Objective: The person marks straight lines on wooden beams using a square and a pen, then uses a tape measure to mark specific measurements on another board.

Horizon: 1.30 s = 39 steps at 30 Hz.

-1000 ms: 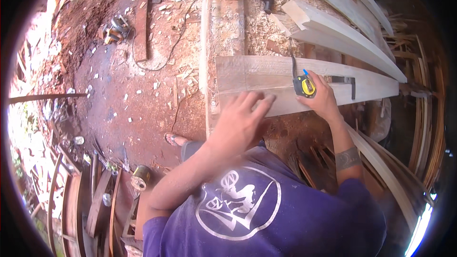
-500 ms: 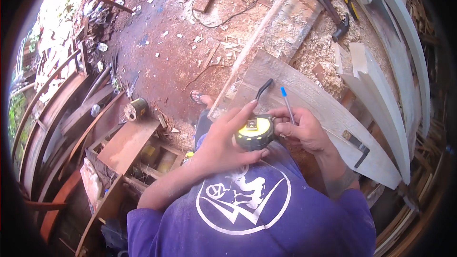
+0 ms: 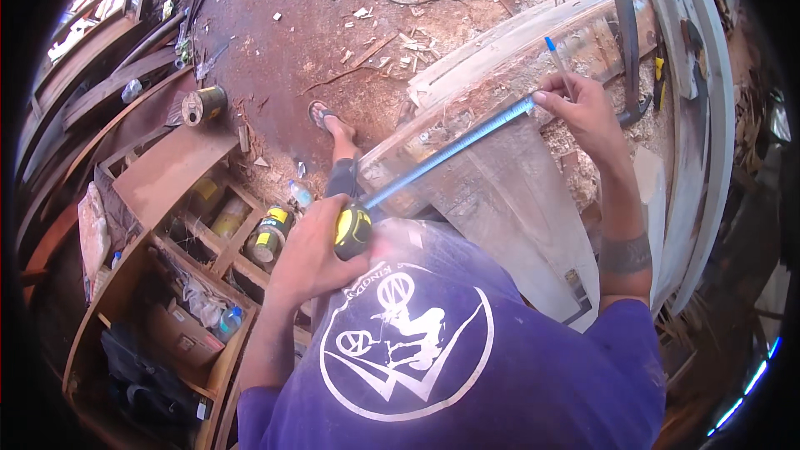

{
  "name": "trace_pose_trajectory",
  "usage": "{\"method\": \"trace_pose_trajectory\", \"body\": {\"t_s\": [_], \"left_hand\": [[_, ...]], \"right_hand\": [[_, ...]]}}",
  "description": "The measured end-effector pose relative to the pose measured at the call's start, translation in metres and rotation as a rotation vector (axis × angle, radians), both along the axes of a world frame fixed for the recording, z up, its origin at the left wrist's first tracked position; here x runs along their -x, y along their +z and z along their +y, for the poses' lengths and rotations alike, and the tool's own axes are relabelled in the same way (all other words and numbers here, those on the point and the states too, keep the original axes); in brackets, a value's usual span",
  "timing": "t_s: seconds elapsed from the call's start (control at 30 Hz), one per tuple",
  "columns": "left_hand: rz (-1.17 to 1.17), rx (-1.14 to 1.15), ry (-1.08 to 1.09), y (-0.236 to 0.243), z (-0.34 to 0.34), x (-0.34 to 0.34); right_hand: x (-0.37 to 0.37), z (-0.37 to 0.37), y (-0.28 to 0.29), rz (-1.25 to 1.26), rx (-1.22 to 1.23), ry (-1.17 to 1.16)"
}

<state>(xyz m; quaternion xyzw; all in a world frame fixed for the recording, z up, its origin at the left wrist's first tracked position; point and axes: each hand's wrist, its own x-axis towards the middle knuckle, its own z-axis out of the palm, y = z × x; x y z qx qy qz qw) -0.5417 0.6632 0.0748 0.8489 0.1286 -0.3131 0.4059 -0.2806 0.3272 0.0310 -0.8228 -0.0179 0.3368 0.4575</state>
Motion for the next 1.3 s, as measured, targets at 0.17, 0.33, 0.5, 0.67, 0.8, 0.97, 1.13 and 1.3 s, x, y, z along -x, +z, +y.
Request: {"method": "trace_pose_trajectory", "body": {"t_s": [0.17, 0.33, 0.5, 0.67, 0.8, 0.97, 1.13, 1.3], "left_hand": [[0.076, 0.125, -0.03, 0.005, 0.006, -0.01], [0.062, 0.184, -0.055, 0.003, -0.001, -0.022], [0.208, 0.133, -0.01, 0.0, -0.022, -0.038], [0.247, 0.076, 0.019, 0.003, -0.037, -0.053], [0.359, 0.004, 0.035, -0.001, -0.04, -0.061], [0.379, 0.012, -0.051, -0.007, -0.037, -0.068], [0.438, 0.088, -0.065, -0.014, -0.033, -0.083], [0.442, 0.075, -0.076, -0.017, -0.036, -0.087]], "right_hand": [[0.008, 0.017, -0.002, 0.029, 0.056, 0.121], [0.014, 0.028, 0.004, -0.02, 0.114, 0.104], [0.019, 0.027, 0.001, -0.103, 0.094, 0.083], [0.02, 0.027, 0.003, -0.082, 0.11, 0.104], [0.025, 0.024, -0.008, -0.065, 0.076, 0.086], [0.03, 0.026, -0.005, 0.037, 0.082, -0.034], [0.039, 0.026, -0.01, -0.008, -0.001, -0.103], [0.041, 0.026, -0.008, -0.037, -0.019, -0.101]]}}
